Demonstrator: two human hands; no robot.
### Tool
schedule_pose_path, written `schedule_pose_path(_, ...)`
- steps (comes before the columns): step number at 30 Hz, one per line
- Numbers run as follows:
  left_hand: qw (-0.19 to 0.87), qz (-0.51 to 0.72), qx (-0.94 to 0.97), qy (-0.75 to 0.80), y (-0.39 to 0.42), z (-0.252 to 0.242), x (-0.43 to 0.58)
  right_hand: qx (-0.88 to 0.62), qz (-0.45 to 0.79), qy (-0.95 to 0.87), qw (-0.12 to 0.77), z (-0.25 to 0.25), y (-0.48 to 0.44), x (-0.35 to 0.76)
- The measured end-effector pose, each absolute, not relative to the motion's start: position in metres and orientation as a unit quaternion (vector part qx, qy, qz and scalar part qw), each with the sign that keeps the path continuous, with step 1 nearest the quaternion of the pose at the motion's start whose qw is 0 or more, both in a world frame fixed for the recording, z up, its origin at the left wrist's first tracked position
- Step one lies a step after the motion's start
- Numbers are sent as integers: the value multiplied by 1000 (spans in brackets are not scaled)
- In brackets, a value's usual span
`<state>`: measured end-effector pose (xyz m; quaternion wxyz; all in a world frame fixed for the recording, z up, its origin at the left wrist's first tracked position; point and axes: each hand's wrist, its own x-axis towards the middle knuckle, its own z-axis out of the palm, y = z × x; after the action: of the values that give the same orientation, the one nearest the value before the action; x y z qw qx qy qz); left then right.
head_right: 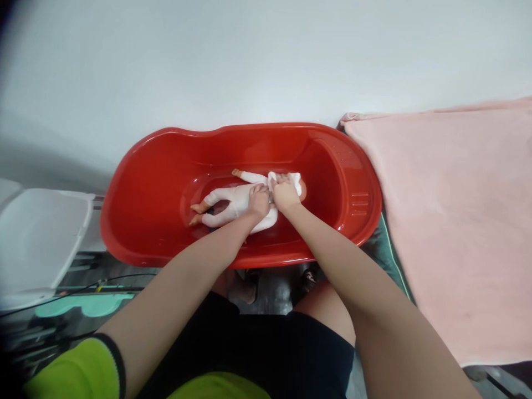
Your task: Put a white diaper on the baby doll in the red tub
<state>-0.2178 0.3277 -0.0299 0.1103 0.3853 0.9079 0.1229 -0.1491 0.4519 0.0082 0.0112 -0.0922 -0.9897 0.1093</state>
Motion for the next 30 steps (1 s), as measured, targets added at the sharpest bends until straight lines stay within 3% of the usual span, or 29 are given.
schedule_pose_path(5,121,82,392,908,329,-11,-215,7,145,-989,19,-3,468,-152)
schedule_pose_path(13,206,-14,362,909,255,26,-237,-100,151,-982,53,2,451,-165)
schedule_pose_path(23,188,29,367,911,221,10,-252,-84,262,-961,-6,-12,369,-182)
schedule_pose_path(27,178,43,372,910,219,12,-259,-3,345,-939,-3,-16,365,-183)
schedule_pose_path(30,188,6,359,914,209,16,-263,3,304,-952,-23,-17,383,-178)
